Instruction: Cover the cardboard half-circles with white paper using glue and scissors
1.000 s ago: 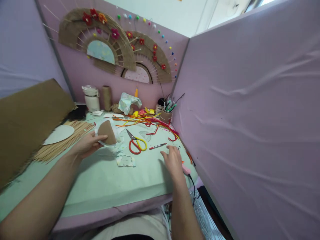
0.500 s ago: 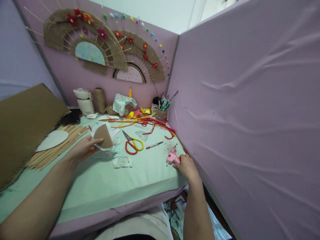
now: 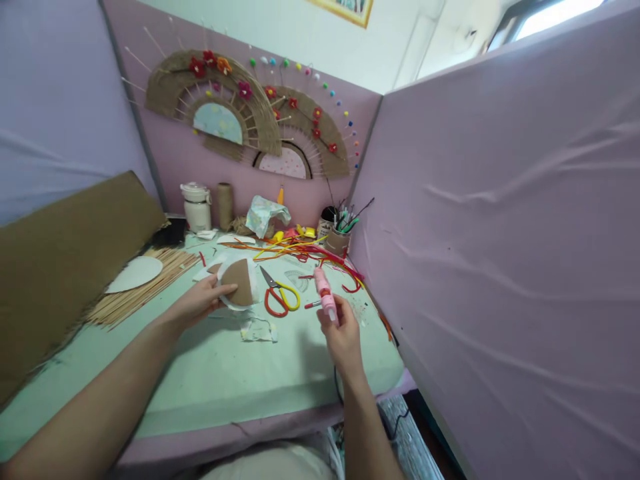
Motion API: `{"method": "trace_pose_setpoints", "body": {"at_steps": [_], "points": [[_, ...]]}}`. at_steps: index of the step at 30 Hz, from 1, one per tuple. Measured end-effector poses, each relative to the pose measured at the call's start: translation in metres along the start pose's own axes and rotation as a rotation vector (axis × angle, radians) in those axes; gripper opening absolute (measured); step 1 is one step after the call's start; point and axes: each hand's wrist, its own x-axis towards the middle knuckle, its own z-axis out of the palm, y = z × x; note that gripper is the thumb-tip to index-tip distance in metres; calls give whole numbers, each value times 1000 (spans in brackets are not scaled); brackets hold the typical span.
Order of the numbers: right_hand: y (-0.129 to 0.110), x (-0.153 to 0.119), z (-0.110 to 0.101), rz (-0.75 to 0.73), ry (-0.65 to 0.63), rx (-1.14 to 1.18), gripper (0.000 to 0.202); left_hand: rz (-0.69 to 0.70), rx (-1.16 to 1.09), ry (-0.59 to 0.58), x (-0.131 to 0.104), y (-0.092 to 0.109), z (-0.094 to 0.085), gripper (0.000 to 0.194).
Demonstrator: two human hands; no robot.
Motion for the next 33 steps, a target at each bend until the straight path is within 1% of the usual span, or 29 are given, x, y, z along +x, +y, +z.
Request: {"method": "trace_pose_setpoints", "body": {"at_steps": [1,2,4,7,9,12,18,24,28,33], "points": [[-1,-3,12,29,-25,81,35,14,11,-2,0,-3,3,49],[-1,-6,22,58,-49,141,33,37,32,24,0,-6,5,50],[-2,-12,39,109,-94,222,33,109,67,45,-1,-11,11,53],[-4,-20,55,158,-135,323,37,240,162,20,-4,-15,18,49],[-5,-24,60,197,-138,385,40,288,217,10,-7,-15,22,48],[-6,-30,63,226,-153,411,46,305,265,-5,-9,-15,24,44],[-8,-36,65,136,-226,271,54,385,424,-22,-8,-20,23,31],[-1,-39,64,106,-259,150,56,394,507,-56,-7,-23,24,30],[7,-39,64,87,-251,126,55,396,514,-48,-7,-23,24,29],[9,-39,65,75,-245,121,51,404,529,-38,-7,-23,24,28]]}}
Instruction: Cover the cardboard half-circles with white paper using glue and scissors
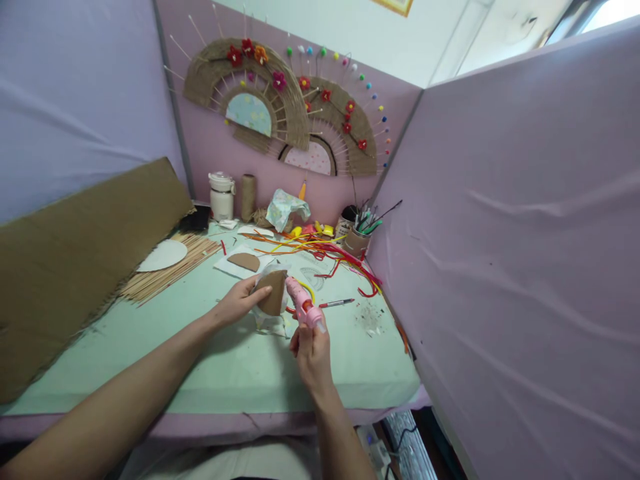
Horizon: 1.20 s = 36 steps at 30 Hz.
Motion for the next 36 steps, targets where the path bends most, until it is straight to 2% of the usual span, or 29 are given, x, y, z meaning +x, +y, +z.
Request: {"method": "trace_pose_setpoints", "body": {"at_steps": [9,19,28,36], "points": [[7,0,-1,17,9,-4,50,13,17,5,0,1,0,29],[4,-1,-1,15,-2,-47,49,23,77,-15,1,-4,-1,36],[7,-1,-1,17,-14,-82,51,24,87,22,3,-8,-3,40],[10,-3,-1,27,-25,-94,50,34,74,69,2,-1,-3,39]]}}
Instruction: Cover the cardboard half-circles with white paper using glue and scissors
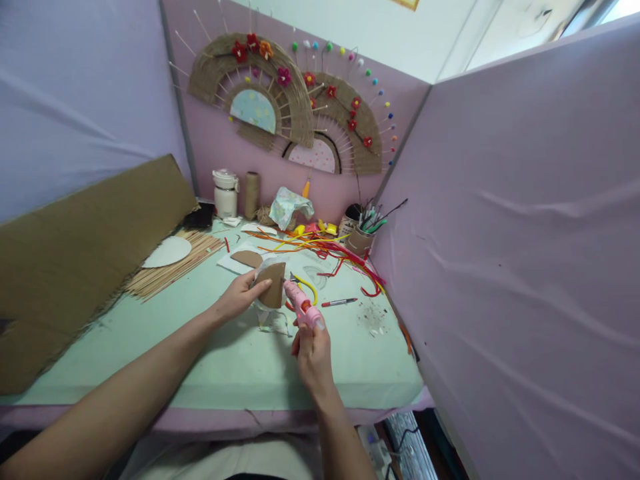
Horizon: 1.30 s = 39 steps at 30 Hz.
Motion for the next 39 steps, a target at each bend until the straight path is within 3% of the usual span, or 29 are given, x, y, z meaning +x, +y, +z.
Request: {"method": "trace_pose_setpoints", "body": {"at_steps": [10,39], "points": [[-2,-4,2,10,-17,-16,51,8,-18,50,4,-9,-2,44],[-1,-5,4,39,-72,-68,48,-31,-113,242,7,-5,-9,48]]}}
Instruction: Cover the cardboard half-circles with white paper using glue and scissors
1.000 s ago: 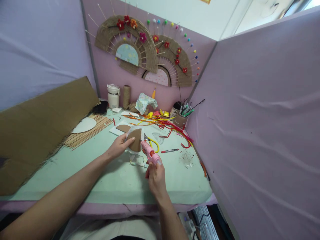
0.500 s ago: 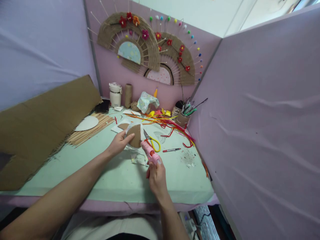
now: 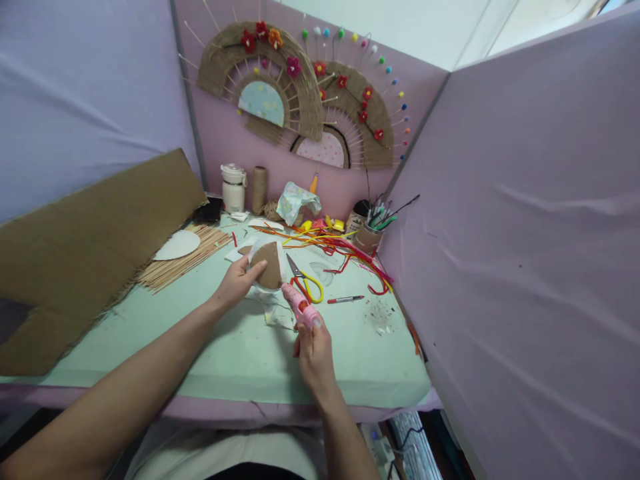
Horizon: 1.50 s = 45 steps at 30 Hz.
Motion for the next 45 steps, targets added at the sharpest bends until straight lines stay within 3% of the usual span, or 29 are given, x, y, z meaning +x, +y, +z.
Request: {"method": "trace_pose_setpoints", "body": {"at_steps": [11,15,20,24,28,32,34,36,39,41,45], "points": [[-1,-1,-2,3,5,-23,46,-3,6,20,1,-3,0,46],[0,3,-14,21,8,-104,45,-21,-37,56,2,-3,-1,45],[8,17,-63,-55,240,-554,46,-210,-354,232,9,0,-5,41],[26,24,-101,91,330,-927,48,-345,-657,286,15,5,-11,30],[40,23,-113,267,242,-1117,46,-426,-806,251,15,8,-14,22],[33,21,-115,256,281,-1257,46,-461,-832,172,12,8,-12,20],[20,24,-114,167,328,-1184,48,-463,-828,110,10,7,-11,19],[2,32,-107,21,303,-952,42,-459,-829,10,7,7,-11,19],[-26,56,-79,-195,97,-423,37,-454,-848,-180,1,7,-13,26],[-39,78,-53,-178,-64,-138,34,-458,-854,-284,-2,8,-13,32],[-45,118,2,-42,-159,325,38,-449,-818,-346,-4,8,-10,40]]}}
